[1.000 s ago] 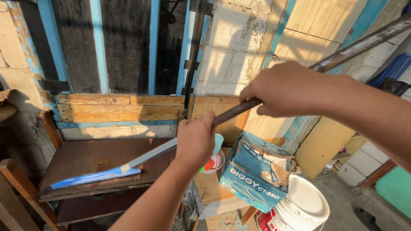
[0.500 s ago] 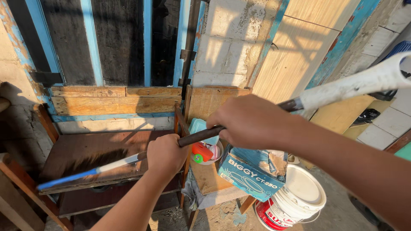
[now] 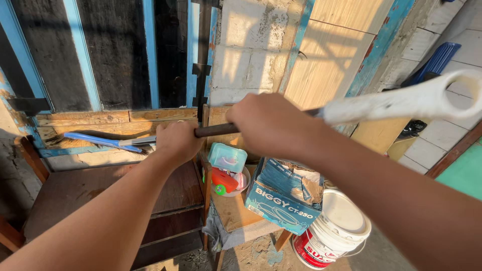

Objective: The person packs plastic containers with bubble wrap inside a cardboard box and closes the flaps, then connects poles to assemble a squeegee and cleans the floor with it.

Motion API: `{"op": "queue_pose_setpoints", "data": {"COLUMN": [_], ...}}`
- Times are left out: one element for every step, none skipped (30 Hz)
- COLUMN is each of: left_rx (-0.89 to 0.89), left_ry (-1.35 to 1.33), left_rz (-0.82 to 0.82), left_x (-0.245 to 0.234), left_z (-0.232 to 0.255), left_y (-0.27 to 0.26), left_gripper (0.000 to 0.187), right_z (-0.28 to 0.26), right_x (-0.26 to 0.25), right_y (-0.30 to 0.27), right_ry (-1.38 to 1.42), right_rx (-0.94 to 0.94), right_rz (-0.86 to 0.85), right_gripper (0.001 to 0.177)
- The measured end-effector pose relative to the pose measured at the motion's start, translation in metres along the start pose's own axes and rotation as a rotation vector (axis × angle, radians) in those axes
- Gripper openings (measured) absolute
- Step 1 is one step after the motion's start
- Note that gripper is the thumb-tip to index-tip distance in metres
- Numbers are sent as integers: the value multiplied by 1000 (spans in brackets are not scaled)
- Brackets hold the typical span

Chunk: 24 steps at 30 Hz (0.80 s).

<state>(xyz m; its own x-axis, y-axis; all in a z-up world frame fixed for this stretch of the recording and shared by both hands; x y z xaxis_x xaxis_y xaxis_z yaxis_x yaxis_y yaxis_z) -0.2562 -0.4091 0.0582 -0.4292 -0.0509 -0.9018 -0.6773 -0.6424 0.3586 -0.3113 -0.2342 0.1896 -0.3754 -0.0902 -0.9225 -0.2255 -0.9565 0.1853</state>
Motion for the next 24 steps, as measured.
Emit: {"op": "queue_pose_setpoints", "data": {"left_rx": [-63,-127,-152,-177,-182,-187,-196,-166,-136,-145,-174,-204,-208,-191,-170,-171,-142,-113,-113,-54,2,0,-42,-82], "left_ry": [-42,-84,-72,-60,-76,-93,-89,-143,-196,-191,-164,-137,-138,-159,-182,-184,-193,-201,-205,-193,-177,-179,-220,-260], "left_rz": [-123,-246,-271,-296,-309,-322,-313,-223,-134,-128,-142,-156,-155,-74,7,8,-14,-37,-43,-142,-240,-246,-159,-70], "left_x": [21,43,58,72,85,93,91,82,71,59,46,32,21,9,1,1,5,14,25,43,64,83,92,92], "left_z": [-19,-36,-49,-56,-58,-58,-56,-47,-34,-24,-14,-7,0,4,5,-3,-13,-25,-42,-55,-63,-66,-71,-74], "left_y": [-4,-14,-25,-38,-53,-65,-72,-76,-80,-81,-74,-66,-60,-53,-45,-38,-30,-22,-20,-19,-19,-24,-33,-43], "left_gripper": [32,37,36,36,37,38,38,34,31,31,33,36,36,32,29,29,32,35,35,40,46,46,37,28], "right_z": [-26,-47,-59,-67,-69,-73,-76,-65,-49,-32,-14,1,11,9,6,3,-7,-22,-41,-61,-84,-100,-105,-112], "right_x": [26,42,53,59,64,66,63,55,44,33,19,4,-8,-14,-22,-26,-19,-8,7,22,37,48,53,57], "right_y": [1,-1,-6,-11,-13,-17,-20,-22,-27,-27,-26,-24,-22,-21,-18,-15,-11,-5,0,3,3,0,-1,-4], "right_ry": [-56,-9,45,100,102,60,16,113,212,191,171,173,171,169,110,51,76,100,35,-29,-19,-8,-8,-25], "right_rx": [-66,-111,-177,-242,-245,-276,-314,-286,-260,-172,-76,14,101,96,63,29,-6,-41,-63,-85,-152,-220,-228,-269], "right_rz": [-40,-23,-10,3,7,11,20,-30,-82,-125,-169,-191,-215,-215,-135,-55,-34,-14,22,57,54,51,58,28], "right_gripper": [9,8,13,18,18,10,9,12,17,23,31,36,42,42,44,46,42,38,26,17,14,12,12,12]}}
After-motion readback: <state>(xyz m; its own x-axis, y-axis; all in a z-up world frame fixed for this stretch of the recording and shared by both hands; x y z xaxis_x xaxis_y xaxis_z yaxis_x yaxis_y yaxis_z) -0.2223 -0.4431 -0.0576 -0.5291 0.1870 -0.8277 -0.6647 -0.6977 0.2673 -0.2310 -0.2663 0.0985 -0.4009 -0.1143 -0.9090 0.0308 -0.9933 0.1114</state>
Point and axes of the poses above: each hand's wrist, its own y-axis towards the middle knuckle, its own x-axis out of the palm, z = x × y, the point moved 7 cm from there along y, towards the middle knuckle, and after that the axes turned 14 degrees about x, right-handed, at the moved point
